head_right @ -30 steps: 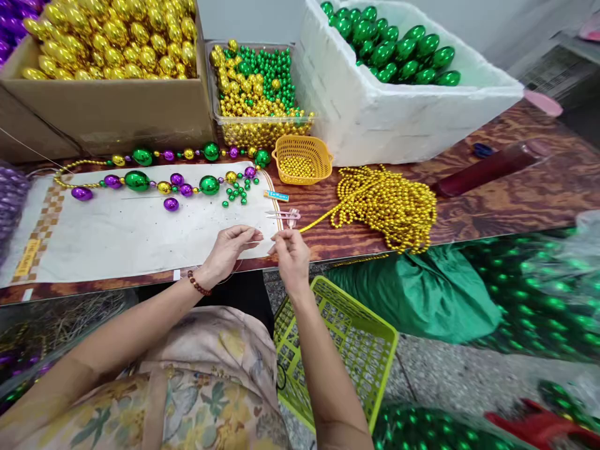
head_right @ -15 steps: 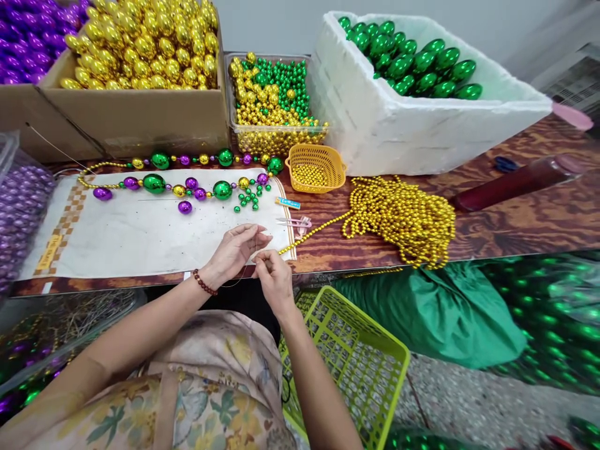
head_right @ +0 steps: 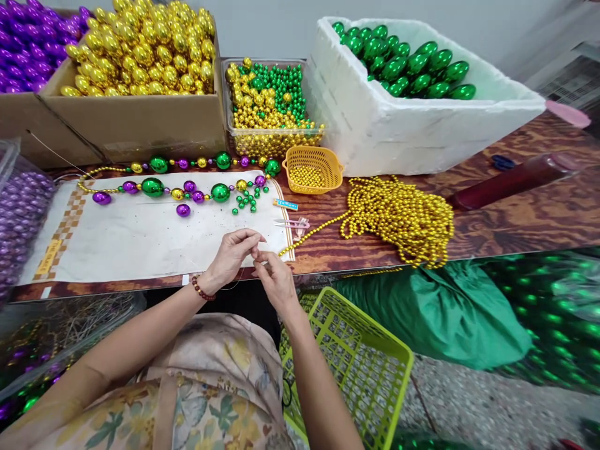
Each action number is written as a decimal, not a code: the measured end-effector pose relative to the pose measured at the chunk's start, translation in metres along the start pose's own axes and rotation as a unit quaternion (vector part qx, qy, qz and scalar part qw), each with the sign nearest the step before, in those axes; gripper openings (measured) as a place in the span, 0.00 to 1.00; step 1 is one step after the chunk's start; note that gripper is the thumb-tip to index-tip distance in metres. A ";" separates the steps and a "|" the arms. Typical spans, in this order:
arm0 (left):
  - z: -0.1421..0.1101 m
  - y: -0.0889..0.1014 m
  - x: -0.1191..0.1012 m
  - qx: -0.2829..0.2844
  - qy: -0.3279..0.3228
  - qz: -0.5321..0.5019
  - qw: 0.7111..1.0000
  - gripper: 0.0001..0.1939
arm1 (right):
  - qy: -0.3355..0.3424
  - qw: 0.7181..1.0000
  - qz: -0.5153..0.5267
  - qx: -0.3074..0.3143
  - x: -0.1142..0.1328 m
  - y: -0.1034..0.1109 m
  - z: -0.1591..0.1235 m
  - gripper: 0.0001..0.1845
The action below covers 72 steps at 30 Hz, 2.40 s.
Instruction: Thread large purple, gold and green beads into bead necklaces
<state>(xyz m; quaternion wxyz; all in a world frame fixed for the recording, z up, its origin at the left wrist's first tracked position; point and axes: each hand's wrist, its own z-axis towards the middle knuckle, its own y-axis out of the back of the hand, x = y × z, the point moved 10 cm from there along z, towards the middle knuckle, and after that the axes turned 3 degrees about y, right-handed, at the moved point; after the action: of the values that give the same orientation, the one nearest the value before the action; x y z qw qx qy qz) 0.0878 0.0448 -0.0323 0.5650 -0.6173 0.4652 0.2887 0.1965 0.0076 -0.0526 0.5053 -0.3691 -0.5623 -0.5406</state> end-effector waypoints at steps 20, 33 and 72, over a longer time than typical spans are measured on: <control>0.002 -0.027 -0.011 0.135 -0.054 0.253 0.956 0.15 | 0.155 0.925 -0.337 0.086 0.076 0.040 0.021 0.12; 0.021 -0.019 -0.003 0.135 -0.025 0.128 0.982 0.15 | -0.111 0.966 0.225 0.060 0.003 0.034 0.004 0.15; 0.019 -0.009 -0.007 0.036 -0.042 0.151 0.987 0.12 | 0.105 0.992 -0.040 -0.057 0.039 0.043 0.050 0.07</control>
<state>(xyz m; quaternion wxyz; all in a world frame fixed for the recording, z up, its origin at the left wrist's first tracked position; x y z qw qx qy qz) 0.0965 0.0646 -0.0259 0.5558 -0.5067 0.5390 0.3793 0.2212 0.0575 0.0000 0.5177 -0.3151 -0.4890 -0.6274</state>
